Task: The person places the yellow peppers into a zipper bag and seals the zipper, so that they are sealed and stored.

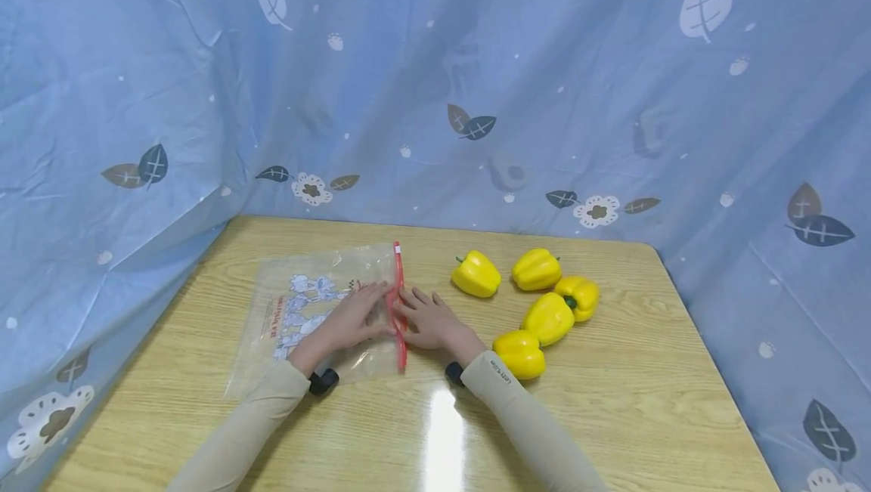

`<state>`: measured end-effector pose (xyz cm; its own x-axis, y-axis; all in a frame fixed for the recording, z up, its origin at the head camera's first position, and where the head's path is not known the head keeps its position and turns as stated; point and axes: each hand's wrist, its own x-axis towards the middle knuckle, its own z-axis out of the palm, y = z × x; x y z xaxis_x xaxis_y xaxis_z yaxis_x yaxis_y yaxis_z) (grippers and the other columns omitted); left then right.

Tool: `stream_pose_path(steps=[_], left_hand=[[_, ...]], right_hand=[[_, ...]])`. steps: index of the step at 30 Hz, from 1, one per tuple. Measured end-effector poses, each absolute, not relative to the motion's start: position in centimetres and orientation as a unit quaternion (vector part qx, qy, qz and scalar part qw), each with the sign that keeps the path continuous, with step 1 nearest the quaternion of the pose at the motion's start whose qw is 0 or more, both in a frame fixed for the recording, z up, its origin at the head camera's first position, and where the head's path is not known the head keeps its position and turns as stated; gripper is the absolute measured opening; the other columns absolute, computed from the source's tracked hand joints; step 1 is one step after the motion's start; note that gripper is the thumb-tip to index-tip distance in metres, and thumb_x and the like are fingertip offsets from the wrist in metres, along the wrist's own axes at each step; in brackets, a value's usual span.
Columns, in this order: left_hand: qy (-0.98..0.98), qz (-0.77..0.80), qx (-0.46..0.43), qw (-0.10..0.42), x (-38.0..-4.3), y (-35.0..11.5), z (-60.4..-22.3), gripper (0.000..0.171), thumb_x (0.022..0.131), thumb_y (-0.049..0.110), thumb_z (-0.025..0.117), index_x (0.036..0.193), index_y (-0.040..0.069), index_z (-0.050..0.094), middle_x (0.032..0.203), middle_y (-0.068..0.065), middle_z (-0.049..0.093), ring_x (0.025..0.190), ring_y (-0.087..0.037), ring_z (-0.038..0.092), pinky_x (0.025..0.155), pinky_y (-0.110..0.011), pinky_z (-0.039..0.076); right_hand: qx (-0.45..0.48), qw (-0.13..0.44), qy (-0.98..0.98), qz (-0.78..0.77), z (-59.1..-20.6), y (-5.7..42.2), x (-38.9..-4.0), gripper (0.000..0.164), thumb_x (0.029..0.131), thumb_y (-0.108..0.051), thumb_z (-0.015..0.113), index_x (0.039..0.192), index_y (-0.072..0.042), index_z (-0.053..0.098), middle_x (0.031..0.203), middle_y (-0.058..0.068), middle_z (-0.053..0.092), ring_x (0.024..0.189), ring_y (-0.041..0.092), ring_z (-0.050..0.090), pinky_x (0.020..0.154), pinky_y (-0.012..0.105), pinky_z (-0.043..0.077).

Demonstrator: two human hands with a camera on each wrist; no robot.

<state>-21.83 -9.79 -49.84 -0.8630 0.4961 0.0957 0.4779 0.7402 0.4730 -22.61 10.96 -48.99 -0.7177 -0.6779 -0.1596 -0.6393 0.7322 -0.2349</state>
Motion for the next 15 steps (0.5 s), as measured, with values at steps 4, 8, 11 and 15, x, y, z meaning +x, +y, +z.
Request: stream_pose_path(steps=[4,8,11,15], left_hand=[[0.930,0.261,0.261,0.004,-21.69,-9.77,-49.73,0.083,0.077,0.051,0.068,0.141,0.009,0.037,0.146,-0.015,0.035,0.135,-0.036,0.030,0.109,-0.056,0.021],[0.922,0.281,0.267,-0.017,-21.59,-9.90,-49.68,0.075,0.079,0.046,0.067,0.140,0.010,0.040,0.144,-0.013,0.039,0.133,-0.032,0.034,0.110,-0.051,0.024],[0.916,0.290,0.274,-0.031,-21.59,-9.99,-49.64,0.070,0.082,0.043,0.065,0.139,0.012,0.041,0.143,-0.011,0.041,0.133,-0.030,0.036,0.110,-0.049,0.025],[0.911,0.300,0.278,-0.046,-21.54,-10.07,-49.60,0.064,0.084,0.039,0.065,0.138,0.013,0.043,0.142,-0.010,0.043,0.130,-0.029,0.039,0.109,-0.049,0.028]], right_hand=[[-0.352,0.115,0.926,-0.076,-49.21,10.79,-22.52,0.057,0.095,-0.044,0.042,0.145,-0.021,0.031,0.155,0.004,0.017,0.142,0.029,0.014,0.111,0.056,0.017],[-0.342,0.115,0.929,-0.077,-49.38,10.64,-22.45,0.056,0.095,-0.046,0.041,0.145,-0.022,0.033,0.155,0.004,0.017,0.142,0.029,0.013,0.111,0.057,0.016],[-0.334,0.120,0.932,-0.078,-49.46,10.53,-22.41,0.058,0.093,-0.046,0.043,0.145,-0.022,0.032,0.155,0.003,0.015,0.142,0.028,0.012,0.112,0.057,0.015],[-0.329,0.127,0.932,-0.083,-49.47,10.44,-22.40,0.060,0.092,-0.044,0.047,0.146,-0.023,0.030,0.156,0.002,0.012,0.143,0.028,0.010,0.112,0.057,0.013]])
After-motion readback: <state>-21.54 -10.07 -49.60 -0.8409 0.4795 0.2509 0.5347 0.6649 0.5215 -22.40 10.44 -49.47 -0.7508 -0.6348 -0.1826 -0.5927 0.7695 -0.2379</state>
